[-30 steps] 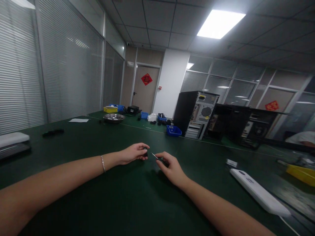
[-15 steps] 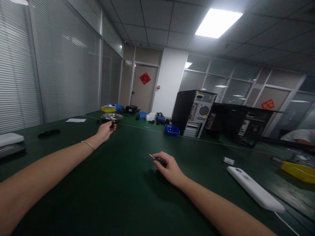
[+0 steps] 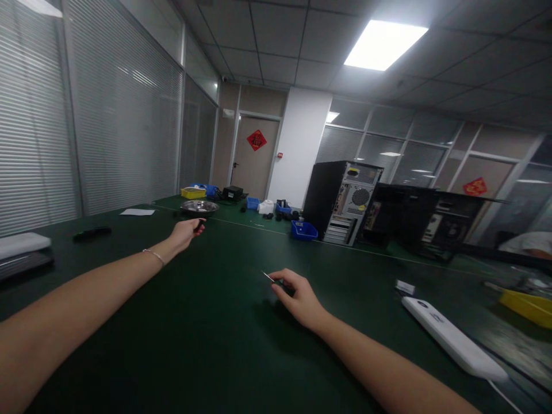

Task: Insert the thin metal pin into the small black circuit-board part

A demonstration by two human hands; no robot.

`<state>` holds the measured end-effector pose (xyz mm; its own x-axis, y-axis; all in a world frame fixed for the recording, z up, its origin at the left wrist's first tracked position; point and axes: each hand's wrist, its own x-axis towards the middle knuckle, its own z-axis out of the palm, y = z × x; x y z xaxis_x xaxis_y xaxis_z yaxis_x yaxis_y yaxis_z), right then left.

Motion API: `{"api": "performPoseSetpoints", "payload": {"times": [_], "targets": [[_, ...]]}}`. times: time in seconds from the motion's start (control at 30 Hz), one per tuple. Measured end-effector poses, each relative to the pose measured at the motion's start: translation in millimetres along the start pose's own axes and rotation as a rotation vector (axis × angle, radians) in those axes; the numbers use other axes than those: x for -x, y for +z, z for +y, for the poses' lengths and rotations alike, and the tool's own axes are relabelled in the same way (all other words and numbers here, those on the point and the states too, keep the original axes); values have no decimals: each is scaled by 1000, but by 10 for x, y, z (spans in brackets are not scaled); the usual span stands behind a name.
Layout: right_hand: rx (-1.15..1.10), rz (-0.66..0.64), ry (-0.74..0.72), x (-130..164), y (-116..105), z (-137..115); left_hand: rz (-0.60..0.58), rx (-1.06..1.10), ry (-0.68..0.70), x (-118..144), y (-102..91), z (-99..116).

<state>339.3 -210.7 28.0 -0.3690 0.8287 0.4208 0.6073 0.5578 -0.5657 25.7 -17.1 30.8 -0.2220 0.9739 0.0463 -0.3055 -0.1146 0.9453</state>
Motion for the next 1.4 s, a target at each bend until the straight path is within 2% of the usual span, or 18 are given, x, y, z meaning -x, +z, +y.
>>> {"api": "performPoseSetpoints", "payload": {"times": [0.13, 0.2, 0.27, 0.37, 0.47, 0.67, 0.87, 1.1, 1.4], "targets": [[1, 28, -8, -9, 8, 25, -349, -61, -71, 524, 425, -176], [1, 66, -19, -20, 28, 63, -652, -177, -40, 824, 606, -242], [-14, 88, -26, -31, 50, 97, -858, -327, 17, 1096, 731, -275], [-30, 98, -35, -38, 72, 117, -1011, -384, 96, 1373, 809, -281], [-23, 102, -43, -32, 64, 106, -1007, -381, 167, 1460, 815, -277], [-29, 124, -41, -9, 3, 81, -858, -397, 222, 1359, 800, -295], [-24, 132, -64, 3, -13, 59, -776, -425, 285, 1320, 785, -319], [11, 128, -39, -2, 3, 131, -856, -419, 216, 1427, 831, -326], [-9, 88, -58, 24, -36, 88, -853, -394, 110, 1436, 823, -328]]}}
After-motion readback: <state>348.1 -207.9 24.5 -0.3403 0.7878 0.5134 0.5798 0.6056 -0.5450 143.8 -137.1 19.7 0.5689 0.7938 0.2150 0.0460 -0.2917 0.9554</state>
